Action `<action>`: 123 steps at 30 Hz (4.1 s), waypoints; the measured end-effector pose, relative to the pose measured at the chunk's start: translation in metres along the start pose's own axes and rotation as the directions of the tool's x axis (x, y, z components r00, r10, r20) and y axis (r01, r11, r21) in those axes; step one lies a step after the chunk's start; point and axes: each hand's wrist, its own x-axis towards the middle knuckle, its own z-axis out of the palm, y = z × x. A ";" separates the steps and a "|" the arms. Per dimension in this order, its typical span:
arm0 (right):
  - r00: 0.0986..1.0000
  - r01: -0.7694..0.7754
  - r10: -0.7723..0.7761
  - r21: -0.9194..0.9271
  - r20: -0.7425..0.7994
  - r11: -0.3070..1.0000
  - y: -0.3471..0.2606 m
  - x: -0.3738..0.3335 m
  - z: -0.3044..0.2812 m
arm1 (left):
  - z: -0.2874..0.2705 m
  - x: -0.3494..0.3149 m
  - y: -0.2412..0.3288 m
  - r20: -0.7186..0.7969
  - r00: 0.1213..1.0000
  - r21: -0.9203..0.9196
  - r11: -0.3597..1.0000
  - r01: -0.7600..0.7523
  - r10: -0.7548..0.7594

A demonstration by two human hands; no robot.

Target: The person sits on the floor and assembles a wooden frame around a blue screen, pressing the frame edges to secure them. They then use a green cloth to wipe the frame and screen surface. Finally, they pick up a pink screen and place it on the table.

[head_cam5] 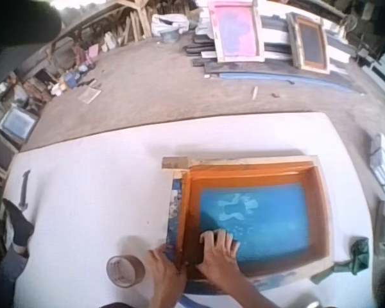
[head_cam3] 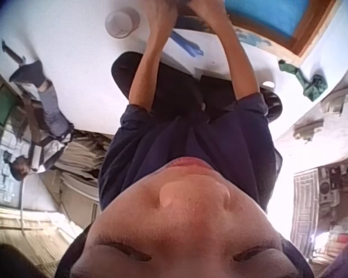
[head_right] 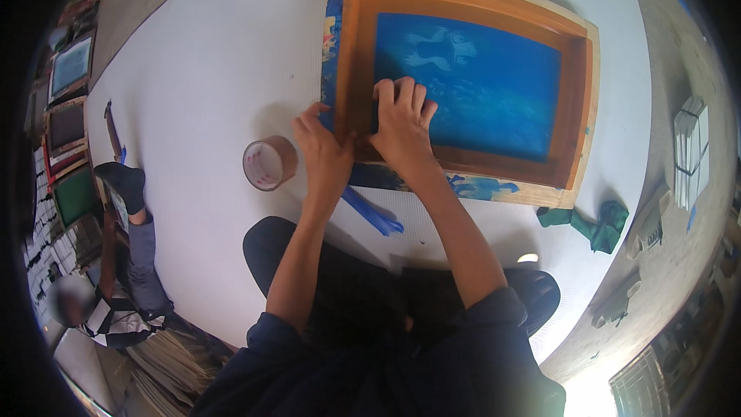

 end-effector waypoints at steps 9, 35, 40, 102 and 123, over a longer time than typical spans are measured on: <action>0.996 0.028 -0.020 0.101 -0.086 0.994 0.023 0.015 -0.001 | 0.000 0.002 -0.003 -0.022 0.998 -0.081 0.994 -0.067 0.066; 0.955 0.212 -0.255 0.255 0.150 0.943 0.046 -0.077 -0.060 | -0.020 -0.021 0.011 0.459 0.672 0.024 0.748 -0.664 0.581; 0.918 0.291 -0.335 0.217 0.211 0.932 0.051 -0.080 -0.049 | -0.003 -0.020 -0.002 0.493 0.583 0.132 0.607 -0.783 0.645; 0.984 0.073 -0.093 0.135 0.149 0.988 0.125 -0.108 -0.101 | -0.025 0.003 -0.009 0.491 0.616 0.204 0.606 -0.769 0.616; 0.971 0.226 -0.197 -0.240 0.138 0.944 0.187 -0.128 -0.136 | 0.045 -0.032 0.064 0.531 0.541 0.095 0.589 -0.803 0.652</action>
